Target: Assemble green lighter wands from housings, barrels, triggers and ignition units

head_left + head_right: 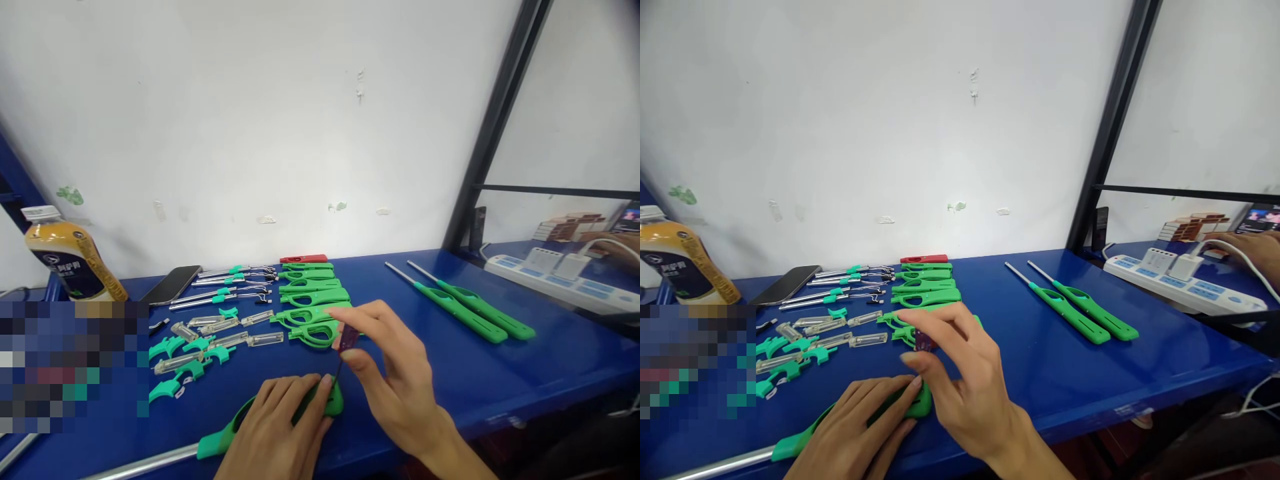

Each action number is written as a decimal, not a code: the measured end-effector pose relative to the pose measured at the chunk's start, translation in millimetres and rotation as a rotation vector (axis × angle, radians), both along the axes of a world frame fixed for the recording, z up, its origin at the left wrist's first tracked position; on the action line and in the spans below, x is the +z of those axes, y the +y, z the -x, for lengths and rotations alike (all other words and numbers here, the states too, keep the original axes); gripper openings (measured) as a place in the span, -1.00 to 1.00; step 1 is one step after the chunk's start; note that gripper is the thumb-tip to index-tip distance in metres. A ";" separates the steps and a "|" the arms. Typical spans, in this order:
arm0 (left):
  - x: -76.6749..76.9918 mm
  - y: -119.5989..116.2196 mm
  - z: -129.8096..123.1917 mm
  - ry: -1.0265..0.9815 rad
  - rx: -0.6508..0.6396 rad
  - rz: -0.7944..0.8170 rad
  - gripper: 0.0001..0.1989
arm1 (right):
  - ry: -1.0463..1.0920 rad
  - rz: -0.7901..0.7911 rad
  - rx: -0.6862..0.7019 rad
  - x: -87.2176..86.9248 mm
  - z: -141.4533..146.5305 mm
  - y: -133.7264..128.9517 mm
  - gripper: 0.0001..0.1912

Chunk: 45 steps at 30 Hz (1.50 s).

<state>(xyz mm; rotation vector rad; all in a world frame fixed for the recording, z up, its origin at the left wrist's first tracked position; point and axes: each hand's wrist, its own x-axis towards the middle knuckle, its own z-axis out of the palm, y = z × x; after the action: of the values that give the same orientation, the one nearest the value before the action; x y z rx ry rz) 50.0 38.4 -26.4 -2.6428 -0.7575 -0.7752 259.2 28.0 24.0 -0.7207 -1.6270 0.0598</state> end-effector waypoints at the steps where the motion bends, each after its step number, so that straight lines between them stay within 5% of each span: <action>1: -0.3 0.5 -0.3 -0.002 -0.006 -0.005 -0.63 | -0.026 0.015 0.032 -0.6 -0.5 -0.6 -0.60; 5: -1.6 1.6 -0.4 -0.004 -0.017 -0.031 -0.64 | 0.007 0.076 0.166 -2.6 -0.3 -1.1 -0.48; 11: -0.1 1.0 0.8 0.002 -0.016 -0.035 -0.64 | 0.041 -0.016 -0.013 -0.6 -0.6 -1.2 -0.60; 17: 1.9 -0.1 -0.9 0.000 -0.002 -0.027 -0.63 | -0.046 0.057 0.141 -2.8 -2.1 -0.8 -0.42; 24: 0.8 -2.2 0.3 0.003 -0.013 -0.018 -0.63 | 0.063 -0.004 -0.013 -2.1 -1.8 0.6 -0.61; 31: 1.9 -0.1 0.9 0.012 -0.009 -0.032 -0.63 | -0.033 0.026 0.113 -4.9 -3.5 -1.9 -0.43; 40: 1.4 0.9 -0.3 0.012 -0.018 -0.058 -0.64 | 0.049 -0.030 0.016 -5.3 -4.5 -2.0 -0.63; 45: 0.7 2.0 -1.1 -0.013 -0.005 -0.071 -0.65 | -0.041 -0.004 0.129 -7.0 -4.2 -2.3 -0.42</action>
<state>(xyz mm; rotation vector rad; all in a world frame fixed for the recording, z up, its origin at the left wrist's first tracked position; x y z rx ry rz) 51.1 40.4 -25.8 -2.5804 -0.7134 -0.8056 263.3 25.7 17.0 -0.6165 -1.7108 0.1355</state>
